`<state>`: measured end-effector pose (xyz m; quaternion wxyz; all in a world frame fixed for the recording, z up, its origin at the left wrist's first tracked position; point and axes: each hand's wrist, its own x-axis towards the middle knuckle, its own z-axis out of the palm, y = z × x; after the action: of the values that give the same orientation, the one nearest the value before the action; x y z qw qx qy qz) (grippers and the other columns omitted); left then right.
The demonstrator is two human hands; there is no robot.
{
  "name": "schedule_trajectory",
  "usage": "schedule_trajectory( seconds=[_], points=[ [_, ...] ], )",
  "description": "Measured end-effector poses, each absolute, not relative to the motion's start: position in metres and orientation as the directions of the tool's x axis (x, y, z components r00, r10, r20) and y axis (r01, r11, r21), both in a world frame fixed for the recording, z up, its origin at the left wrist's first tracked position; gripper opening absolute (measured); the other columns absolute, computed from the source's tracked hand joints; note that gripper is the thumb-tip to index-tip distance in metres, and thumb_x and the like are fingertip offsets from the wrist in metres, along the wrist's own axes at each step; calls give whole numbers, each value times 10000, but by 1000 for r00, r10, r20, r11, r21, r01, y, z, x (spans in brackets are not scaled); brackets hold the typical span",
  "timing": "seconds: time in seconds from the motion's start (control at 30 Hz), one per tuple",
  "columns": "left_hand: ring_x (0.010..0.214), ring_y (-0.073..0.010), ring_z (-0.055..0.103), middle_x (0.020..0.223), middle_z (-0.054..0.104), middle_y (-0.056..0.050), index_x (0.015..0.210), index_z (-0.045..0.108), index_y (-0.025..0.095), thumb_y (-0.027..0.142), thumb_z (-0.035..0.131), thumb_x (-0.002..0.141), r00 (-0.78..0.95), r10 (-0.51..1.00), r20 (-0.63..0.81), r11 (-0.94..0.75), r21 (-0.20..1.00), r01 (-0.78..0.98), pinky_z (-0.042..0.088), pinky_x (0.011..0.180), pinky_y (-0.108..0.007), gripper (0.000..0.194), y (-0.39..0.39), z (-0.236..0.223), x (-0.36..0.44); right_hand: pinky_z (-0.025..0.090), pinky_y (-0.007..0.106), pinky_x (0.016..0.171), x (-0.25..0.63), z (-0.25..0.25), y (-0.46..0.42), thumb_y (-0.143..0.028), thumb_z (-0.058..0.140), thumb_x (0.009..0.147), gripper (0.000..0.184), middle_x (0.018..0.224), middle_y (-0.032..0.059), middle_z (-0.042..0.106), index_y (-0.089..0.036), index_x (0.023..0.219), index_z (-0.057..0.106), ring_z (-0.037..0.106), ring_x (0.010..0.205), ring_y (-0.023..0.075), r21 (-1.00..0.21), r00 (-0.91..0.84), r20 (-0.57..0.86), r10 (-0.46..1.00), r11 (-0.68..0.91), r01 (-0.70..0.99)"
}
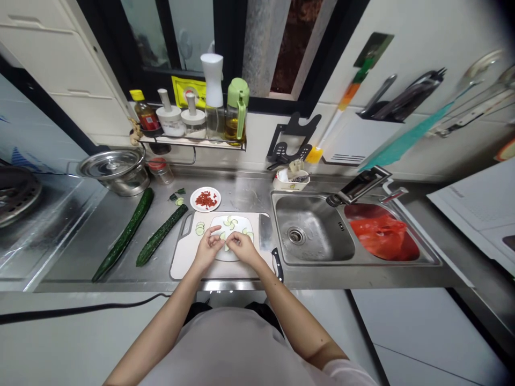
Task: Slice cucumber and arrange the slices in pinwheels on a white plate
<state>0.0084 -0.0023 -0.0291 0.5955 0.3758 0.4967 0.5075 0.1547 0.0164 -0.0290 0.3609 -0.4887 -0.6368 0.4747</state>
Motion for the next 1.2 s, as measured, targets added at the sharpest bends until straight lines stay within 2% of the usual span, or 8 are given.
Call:
schedule_trajectory(
  seconds=[0.2,0.4,0.53,0.8,0.97,1.2],
  points=[
    [623,-78,503,694,536,59,1193,510,195,349,711,679,-47,990,-136,127,979,-160,377,629,-206,573,-3,-35,11,389,217,594,150,-32,19,-236,521,699,100,607,-35,544,-176,629,559,486,599,105,-986,-223,-81,972,-46,157],
    [616,-74,493,715,529,48,1186,527,185,327,678,707,-77,992,-98,86,987,-137,387,615,-201,522,-4,-37,14,401,218,587,147,-32,21,-231,521,676,89,578,-44,527,-181,604,543,486,570,101,-986,-216,-146,965,-125,109],
    [630,-80,493,724,537,35,1094,595,176,323,676,698,-90,990,-104,97,992,-83,396,624,-206,430,-4,-39,12,415,223,573,149,-31,21,-229,529,677,84,570,-42,536,-181,610,546,494,536,100,-974,-216,-222,951,-204,103],
    [576,-91,519,627,574,41,918,617,165,314,676,663,-38,985,-167,168,986,4,394,574,-208,301,1,-56,0,403,212,606,162,-46,18,-216,558,702,107,630,-7,620,-156,663,638,532,601,110,-948,-247,-168,954,-87,308],
    [582,-105,550,627,618,39,889,622,182,311,640,693,18,986,-163,154,958,241,408,607,-223,235,3,-68,-6,375,200,590,164,-60,14,-207,559,737,134,667,6,655,-154,684,670,550,621,114,-861,-247,-195,949,-45,507],
    [624,-133,595,692,682,28,885,641,221,245,591,739,49,984,-172,118,831,543,402,630,-243,156,1,-68,-7,350,211,610,159,-57,5,-209,537,812,162,754,21,685,-176,752,683,576,705,134,-660,-253,-264,931,17,751]
  ],
)
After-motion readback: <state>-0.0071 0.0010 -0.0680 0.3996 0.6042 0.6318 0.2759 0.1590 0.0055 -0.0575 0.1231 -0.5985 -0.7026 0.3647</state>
